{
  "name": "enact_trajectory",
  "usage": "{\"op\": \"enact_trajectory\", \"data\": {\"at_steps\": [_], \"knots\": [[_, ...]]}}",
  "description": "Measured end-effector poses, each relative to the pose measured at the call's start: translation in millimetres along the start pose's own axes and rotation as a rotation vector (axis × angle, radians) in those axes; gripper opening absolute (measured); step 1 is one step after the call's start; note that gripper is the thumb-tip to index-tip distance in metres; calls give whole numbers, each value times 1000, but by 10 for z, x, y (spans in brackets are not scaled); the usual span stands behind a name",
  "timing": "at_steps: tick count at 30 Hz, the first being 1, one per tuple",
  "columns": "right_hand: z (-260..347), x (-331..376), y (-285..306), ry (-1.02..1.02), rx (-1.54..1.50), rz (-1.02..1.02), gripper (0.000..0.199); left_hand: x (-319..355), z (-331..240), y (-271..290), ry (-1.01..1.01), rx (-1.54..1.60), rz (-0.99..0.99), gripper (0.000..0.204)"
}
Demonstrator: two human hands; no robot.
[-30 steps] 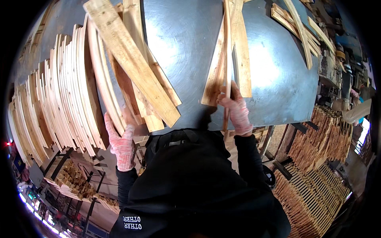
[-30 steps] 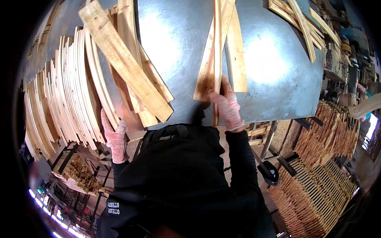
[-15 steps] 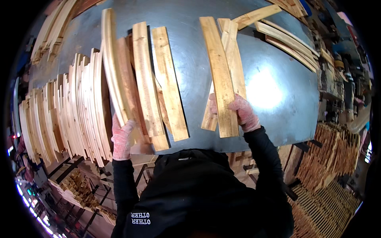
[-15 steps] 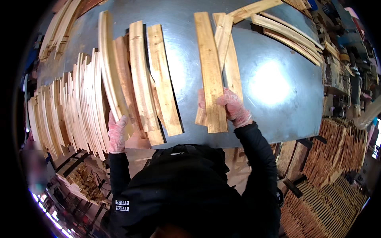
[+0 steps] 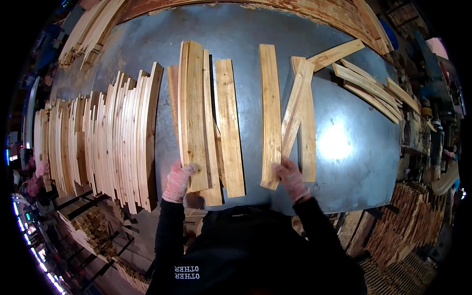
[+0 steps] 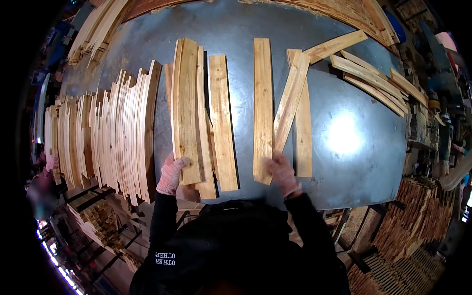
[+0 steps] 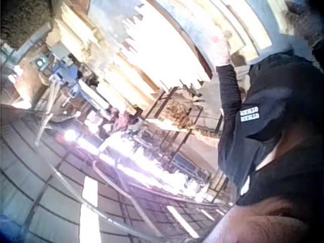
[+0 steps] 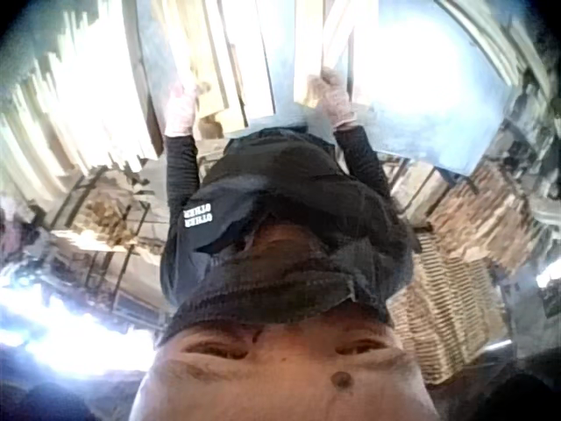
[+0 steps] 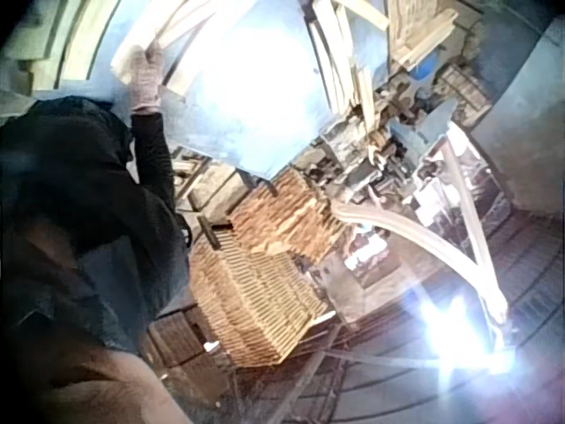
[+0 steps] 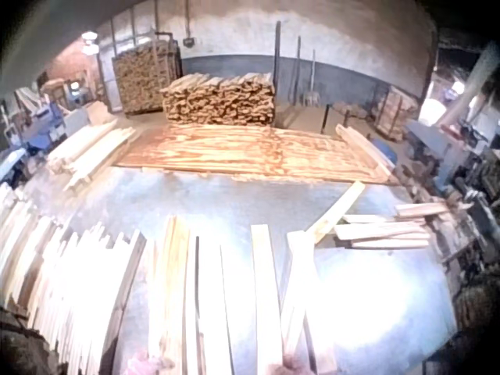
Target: The person repeatedly picks up small wooden planks from a metal table and stacks them into a neat pile. They handle the planks one by one or in small groups, aligning them carefully before placing them onto the growing stack.
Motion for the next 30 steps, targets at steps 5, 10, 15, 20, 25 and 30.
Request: {"op": "enact_trajectory", "data": {"at_steps": [5,10,15,20,25,30], "knots": [[461,-163,-194,349,295,-228,44,-17,288,93,-104,52,120,43],[2585,-1070,297,921,705,-613,41,-53,353,-88,-142,101,112,44],[1720,-722,921,553,629,-893,68,24,299,-102,-115,206,5,46],[-233,-123,901,296,1208,-975,97,77,113,-163,-109,131,57,57],[-90,-95,811,98,949,-1059,93,119,-251,-342,-139,149,162,53],[1033,386,1020,314,1140,-1199,71,140,-379,-675,-208,99,238,51]]}}
Point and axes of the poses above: each hand's wrist, its own x-axis away from the middle knuckle, its own y-axis out of the back of the hand, z = x × y, the point moved 4 cm from there along -x, towards the middle knuckle, and after that the axes turned 10 degrees about -y, right-handed, at the moved point
